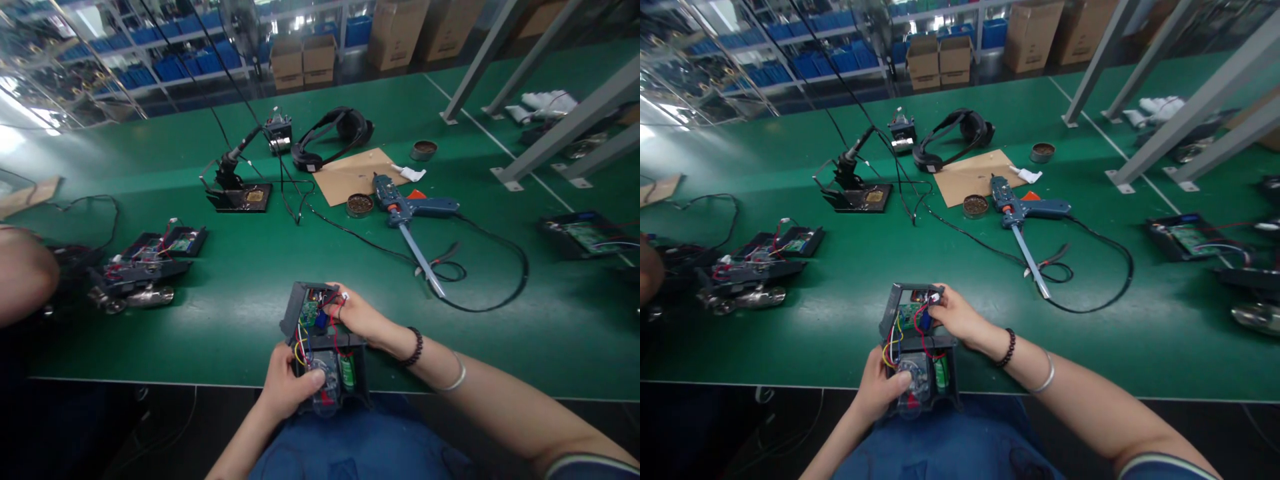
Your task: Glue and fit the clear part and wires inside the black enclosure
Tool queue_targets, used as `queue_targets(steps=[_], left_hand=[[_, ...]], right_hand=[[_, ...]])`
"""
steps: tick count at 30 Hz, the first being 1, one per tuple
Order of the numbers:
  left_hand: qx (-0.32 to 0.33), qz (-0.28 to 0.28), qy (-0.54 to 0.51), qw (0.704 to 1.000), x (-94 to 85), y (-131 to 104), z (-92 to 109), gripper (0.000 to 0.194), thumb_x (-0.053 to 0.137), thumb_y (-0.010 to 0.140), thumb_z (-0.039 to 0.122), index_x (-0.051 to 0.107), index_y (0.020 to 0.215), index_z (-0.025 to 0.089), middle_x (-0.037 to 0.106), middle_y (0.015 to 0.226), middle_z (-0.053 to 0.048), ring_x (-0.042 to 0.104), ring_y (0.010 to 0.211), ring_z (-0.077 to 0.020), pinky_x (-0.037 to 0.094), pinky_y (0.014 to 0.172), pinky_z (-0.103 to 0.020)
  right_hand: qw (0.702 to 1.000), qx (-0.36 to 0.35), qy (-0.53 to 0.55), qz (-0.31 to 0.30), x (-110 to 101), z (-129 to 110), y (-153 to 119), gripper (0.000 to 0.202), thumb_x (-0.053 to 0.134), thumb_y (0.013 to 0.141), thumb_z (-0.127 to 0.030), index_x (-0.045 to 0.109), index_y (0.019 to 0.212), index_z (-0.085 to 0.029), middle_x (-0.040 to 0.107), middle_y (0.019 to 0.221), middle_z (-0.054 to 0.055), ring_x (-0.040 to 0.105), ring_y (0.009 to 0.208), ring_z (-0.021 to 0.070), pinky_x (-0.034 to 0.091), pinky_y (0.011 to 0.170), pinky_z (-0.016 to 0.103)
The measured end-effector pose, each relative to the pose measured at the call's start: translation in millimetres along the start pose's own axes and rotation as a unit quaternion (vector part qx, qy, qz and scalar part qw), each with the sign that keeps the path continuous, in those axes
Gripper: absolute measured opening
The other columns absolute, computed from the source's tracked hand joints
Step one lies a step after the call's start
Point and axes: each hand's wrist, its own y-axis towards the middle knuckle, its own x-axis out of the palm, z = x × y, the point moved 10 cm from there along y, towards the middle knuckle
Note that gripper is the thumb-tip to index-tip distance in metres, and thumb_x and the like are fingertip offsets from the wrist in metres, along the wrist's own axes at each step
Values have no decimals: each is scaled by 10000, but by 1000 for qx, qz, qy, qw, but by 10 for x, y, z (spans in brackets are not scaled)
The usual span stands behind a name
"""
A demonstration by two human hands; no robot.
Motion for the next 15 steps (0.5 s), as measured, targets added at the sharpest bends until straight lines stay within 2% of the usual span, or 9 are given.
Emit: queue_targets(steps=[3,7,9,11,13,15], left_hand=[[-5,26,6,1000,-31,3,-8,590,657,677,674,719,727,90,680,667,-85,614,622,-215,521,630,-298],[-10,60,20,998,-42,-18,-25,601,634,701,681,726,694,87,688,635,-86,620,579,-212,531,580,-287],[-4,64,23,998,-25,-43,-33,558,645,717,645,727,661,97,686,605,-81,629,570,-220,537,571,-286],[11,59,59,996,-17,-59,-38,485,671,717,599,749,679,122,708,628,-80,662,614,-247,557,604,-301],[37,69,154,985,-61,-49,-34,429,687,699,591,770,708,170,735,674,-71,687,669,-275,574,631,-320],[69,84,220,969,-112,-1,-21,434,674,692,621,770,701,198,737,676,-60,683,642,-275,580,607,-329]], right_hand=[[1000,18,21,-1,-88,-6,-142,348,671,731,-334,548,1021,-185,647,941,45,644,802,202,552,709,321],[999,2,19,31,-230,-100,-555,444,603,840,-500,542,1150,-188,604,1071,76,611,953,212,503,838,342],[999,-19,0,32,-166,-141,-760,531,661,799,-560,553,1150,-177,615,1051,84,591,992,241,485,863,361],[998,-43,-24,38,-50,-151,-873,657,763,694,-585,548,1157,-171,628,1034,85,595,969,266,480,861,383],[992,-78,-45,84,-17,-160,-872,646,772,657,-635,564,1050,-167,632,963,68,592,922,257,470,856,374],[986,-105,-56,118,-33,-166,-797,658,754,616,-718,563,927,-171,626,860,44,595,843,241,475,816,357]])
